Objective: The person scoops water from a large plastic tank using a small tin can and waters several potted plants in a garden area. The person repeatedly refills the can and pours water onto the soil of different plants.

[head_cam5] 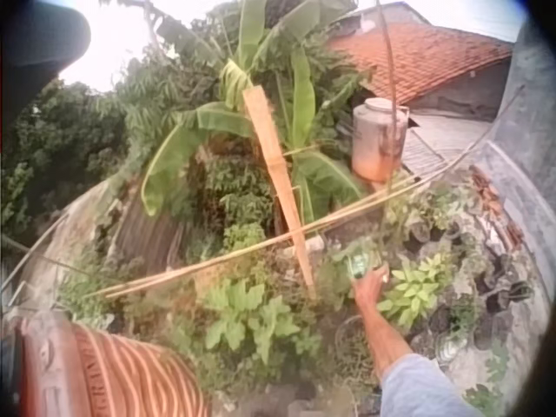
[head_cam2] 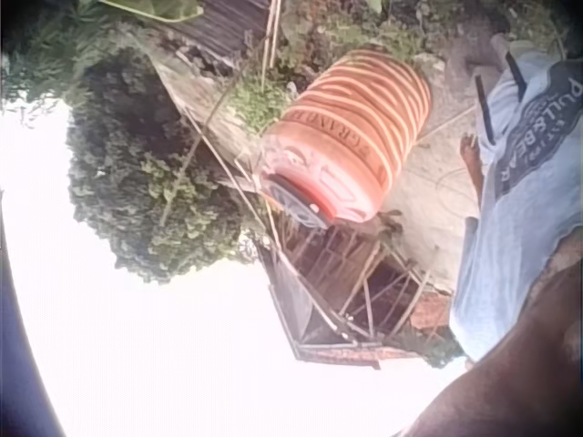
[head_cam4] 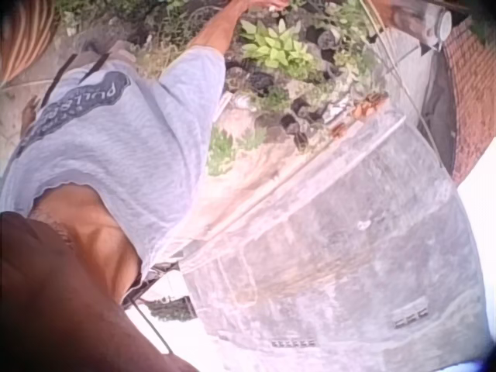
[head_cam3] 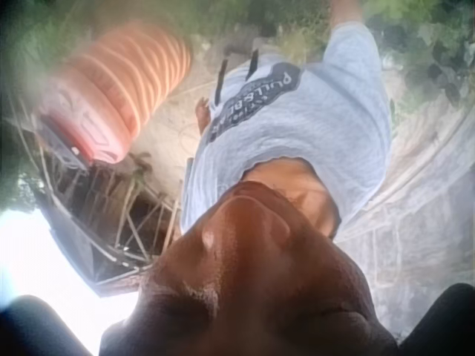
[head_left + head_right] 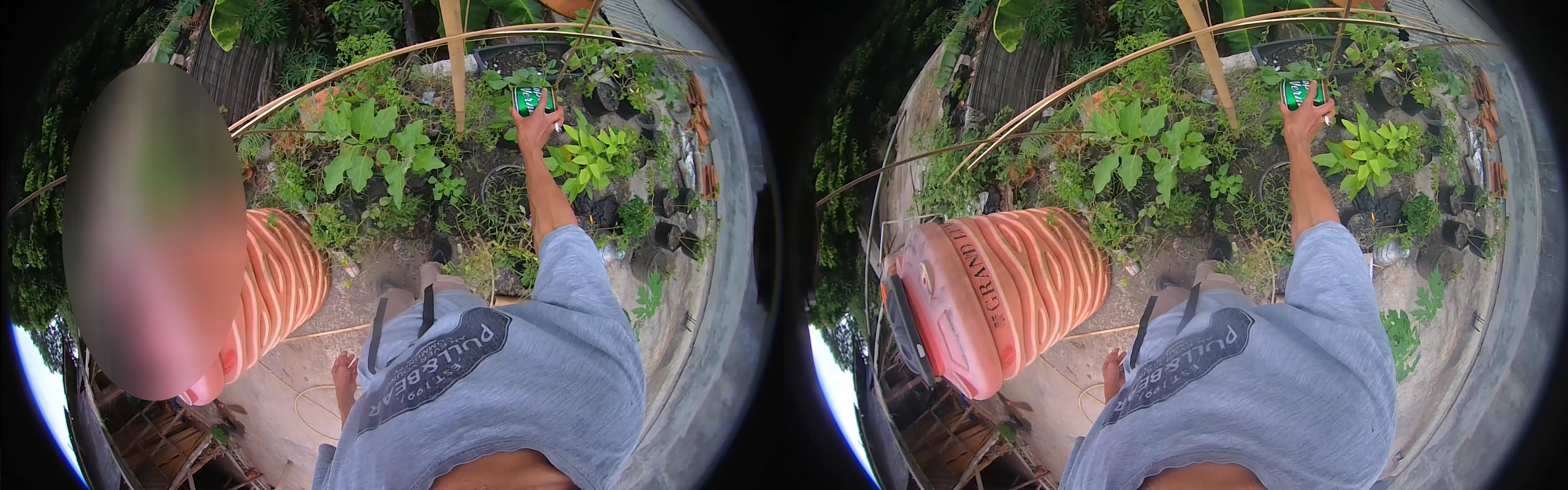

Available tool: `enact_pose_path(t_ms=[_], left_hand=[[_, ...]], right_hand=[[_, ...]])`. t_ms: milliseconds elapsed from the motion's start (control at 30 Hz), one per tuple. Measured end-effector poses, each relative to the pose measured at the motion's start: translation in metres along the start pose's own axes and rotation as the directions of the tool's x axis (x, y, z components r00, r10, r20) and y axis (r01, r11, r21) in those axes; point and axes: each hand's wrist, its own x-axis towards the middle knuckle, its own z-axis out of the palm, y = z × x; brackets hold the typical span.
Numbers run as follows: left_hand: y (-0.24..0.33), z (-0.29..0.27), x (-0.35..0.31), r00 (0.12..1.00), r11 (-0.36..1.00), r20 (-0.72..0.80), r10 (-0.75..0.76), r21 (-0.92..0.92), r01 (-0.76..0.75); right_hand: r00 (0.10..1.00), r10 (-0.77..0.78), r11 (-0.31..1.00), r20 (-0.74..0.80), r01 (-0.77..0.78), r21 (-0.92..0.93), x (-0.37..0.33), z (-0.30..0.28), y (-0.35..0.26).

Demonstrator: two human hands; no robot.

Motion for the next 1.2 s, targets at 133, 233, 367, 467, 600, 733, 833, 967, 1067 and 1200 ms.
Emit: enact_pose_path(t_ms=[133,233,367,467,600,733,833,967,1067,1200], left_hand=[[0.002,-0.002,0.0,1.0,1.0,-0.022,0.004,-0.022,-0.004],[0.006,-0.003,-0.001,0.999,1.0,-0.032,0.007,-0.029,-0.008],[0.023,0.0,0.002,0.999,1.0,0.03,0.029,0.005,-0.03],[0.015,-0.007,0.005,0.998,0.989,0.054,0.013,-0.145,-0.005],[0.017,-0.023,-0.005,0.989,0.971,0.145,0.028,-0.24,0.007],[-0.009,-0.053,0.012,0.984,0.973,0.15,0.098,-0.22,-0.063],[-0.053,-0.087,0.019,0.979,0.978,0.124,0.161,-0.151,-0.142],[-0.147,-0.143,0.005,0.999,0.968,-0.003,0.044,-0.248,-0.044],[-0.22,-0.177,0.017,0.997,0.958,-0.077,0.013,-0.285,-0.035],[-0.332,-0.228,0.014,0.96,0.944,-0.271,-0.064,-0.328,-0.03]], right_hand=[[0.988,0.155,0.988,0.025,-0.156,0.021,-0.011,-0.001,0.001],[0.791,0.587,0.754,0.173,-0.612,0.239,-0.025,-0.013,-0.004],[0.267,0.814,-0.099,0.516,-0.811,0.577,-0.069,0.025,0.069],[0.19,0.716,-0.252,0.672,-0.827,0.502,-0.157,0.026,0.078],[0.121,0.699,-0.214,0.705,-0.905,0.367,-0.3,0.025,0.109],[0.053,0.579,-0.253,0.814,-0.937,0.241,-0.39,0.011,0.097],[0.119,0.404,-0.096,0.907,-0.98,0.172,-0.423,0.004,0.092],[0.148,0.441,0.111,0.885,-0.988,0.109,-0.449,-0.014,0.057],[0.195,0.094,0.184,0.976,-0.967,0.176,-0.452,-0.023,0.025],[0.312,0.157,0.285,0.937,-0.923,0.26,-0.497,-0.047,-0.016]])
